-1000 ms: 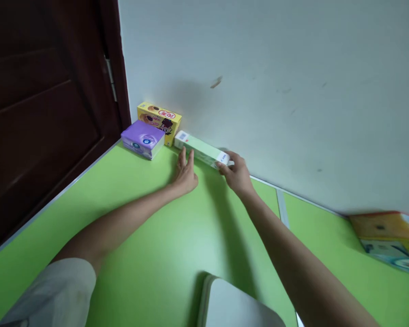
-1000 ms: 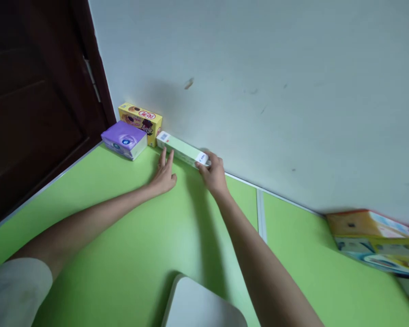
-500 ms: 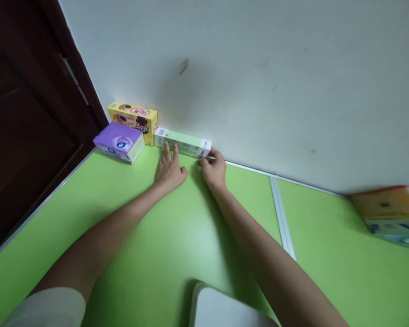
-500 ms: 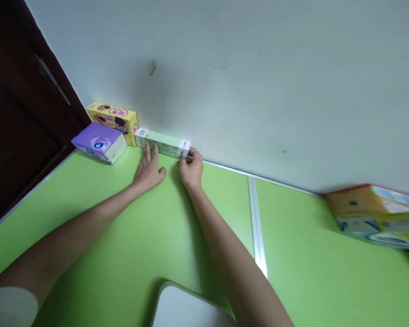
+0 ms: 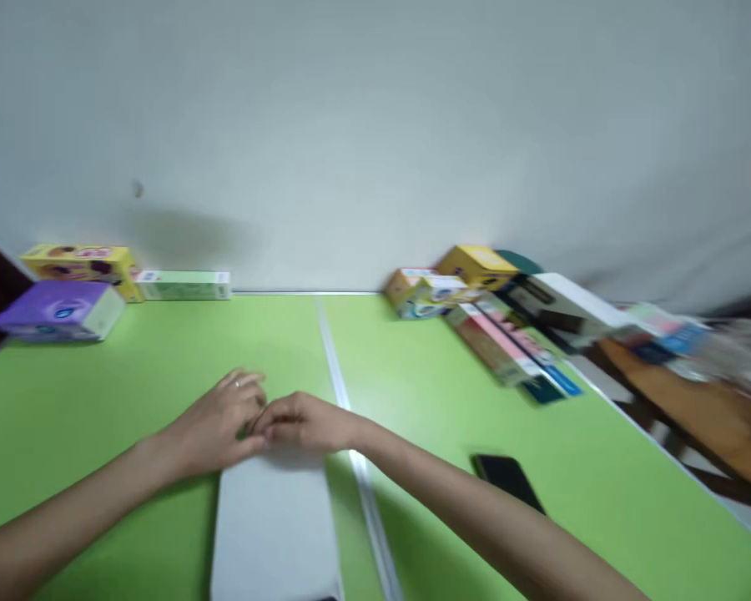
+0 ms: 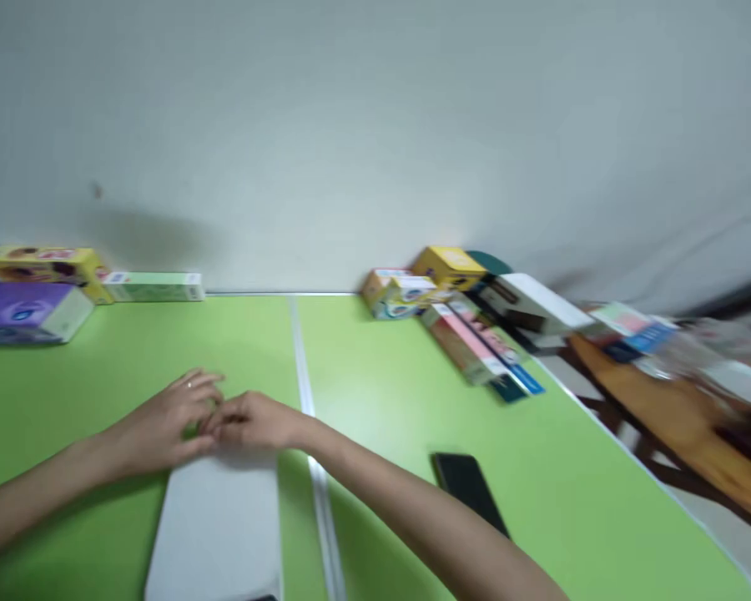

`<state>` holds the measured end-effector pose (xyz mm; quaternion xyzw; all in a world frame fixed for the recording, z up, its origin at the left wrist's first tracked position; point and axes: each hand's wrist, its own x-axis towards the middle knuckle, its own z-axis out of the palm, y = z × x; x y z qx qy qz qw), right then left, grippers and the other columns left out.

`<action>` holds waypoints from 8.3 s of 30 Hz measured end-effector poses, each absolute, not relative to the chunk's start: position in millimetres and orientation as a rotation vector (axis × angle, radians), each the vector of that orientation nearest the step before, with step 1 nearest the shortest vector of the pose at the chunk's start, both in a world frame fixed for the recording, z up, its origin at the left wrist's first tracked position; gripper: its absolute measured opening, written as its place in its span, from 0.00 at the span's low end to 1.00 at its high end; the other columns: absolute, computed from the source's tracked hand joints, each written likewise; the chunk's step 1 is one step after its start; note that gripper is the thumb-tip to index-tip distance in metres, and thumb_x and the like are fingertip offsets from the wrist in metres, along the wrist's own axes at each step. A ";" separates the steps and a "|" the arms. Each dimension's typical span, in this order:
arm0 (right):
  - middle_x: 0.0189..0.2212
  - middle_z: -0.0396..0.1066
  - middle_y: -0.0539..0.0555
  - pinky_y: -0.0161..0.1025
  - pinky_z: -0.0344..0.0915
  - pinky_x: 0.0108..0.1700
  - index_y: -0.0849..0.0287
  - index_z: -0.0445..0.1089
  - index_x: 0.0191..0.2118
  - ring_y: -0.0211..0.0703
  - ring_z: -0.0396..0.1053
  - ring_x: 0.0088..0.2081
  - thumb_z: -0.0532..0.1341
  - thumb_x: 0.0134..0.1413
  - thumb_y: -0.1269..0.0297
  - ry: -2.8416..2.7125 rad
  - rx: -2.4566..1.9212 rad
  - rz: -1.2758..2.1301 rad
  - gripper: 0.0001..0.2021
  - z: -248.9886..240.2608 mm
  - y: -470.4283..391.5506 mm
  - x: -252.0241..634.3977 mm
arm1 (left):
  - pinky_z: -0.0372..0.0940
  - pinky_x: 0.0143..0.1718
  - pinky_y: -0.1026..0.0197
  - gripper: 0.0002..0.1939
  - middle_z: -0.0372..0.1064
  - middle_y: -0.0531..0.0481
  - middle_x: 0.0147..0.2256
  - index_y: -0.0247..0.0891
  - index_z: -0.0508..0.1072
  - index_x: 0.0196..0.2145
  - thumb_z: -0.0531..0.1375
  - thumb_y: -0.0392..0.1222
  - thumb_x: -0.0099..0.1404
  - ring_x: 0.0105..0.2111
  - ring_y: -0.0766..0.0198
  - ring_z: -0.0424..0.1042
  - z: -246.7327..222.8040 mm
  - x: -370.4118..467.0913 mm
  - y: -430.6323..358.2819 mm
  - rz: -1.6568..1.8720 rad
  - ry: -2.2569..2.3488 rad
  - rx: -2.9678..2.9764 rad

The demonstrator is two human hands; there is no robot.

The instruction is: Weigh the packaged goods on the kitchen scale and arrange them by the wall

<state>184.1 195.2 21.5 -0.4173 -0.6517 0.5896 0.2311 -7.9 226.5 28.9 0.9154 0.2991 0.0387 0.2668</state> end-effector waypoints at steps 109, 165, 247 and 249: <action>0.37 0.68 0.52 0.45 0.74 0.33 0.55 0.63 0.45 0.38 0.70 0.25 0.64 0.46 0.67 -1.448 -1.408 0.650 0.18 -9.7 438.6 129.2 | 0.36 0.65 0.38 0.36 0.23 0.38 0.70 0.36 0.44 0.67 0.54 0.37 0.65 0.68 0.45 0.22 -62.4 -52.8 406.4 0.834 1.716 2.236; 0.53 0.63 0.70 0.57 0.59 0.54 0.67 0.64 0.54 0.59 0.67 0.48 0.62 0.46 0.64 -0.663 -2.044 0.000 0.26 16.9 99.8 576.5 | 0.68 0.47 0.55 0.26 0.73 0.34 0.47 0.25 0.68 0.55 0.55 0.32 0.57 0.45 0.52 0.75 3.2 391.4 146.5 -0.004 0.701 1.987; 0.33 0.67 0.52 0.48 0.67 0.44 0.54 0.61 0.48 0.47 0.69 0.37 0.57 0.57 0.64 -1.714 -1.250 0.336 0.13 18.8 460.7 119.1 | 0.28 0.64 0.34 0.46 0.28 0.38 0.70 0.39 0.45 0.67 0.57 0.23 0.54 0.69 0.48 0.27 6.4 -88.2 417.8 0.674 1.951 2.408; 0.35 0.69 0.54 0.50 0.67 0.45 0.54 0.62 0.48 0.49 0.69 0.39 0.55 0.57 0.65 -1.707 -1.295 0.332 0.12 25.1 457.2 114.7 | 0.30 0.64 0.33 0.45 0.29 0.37 0.70 0.37 0.47 0.66 0.57 0.23 0.54 0.69 0.47 0.29 12.4 -86.2 414.6 0.673 1.960 2.398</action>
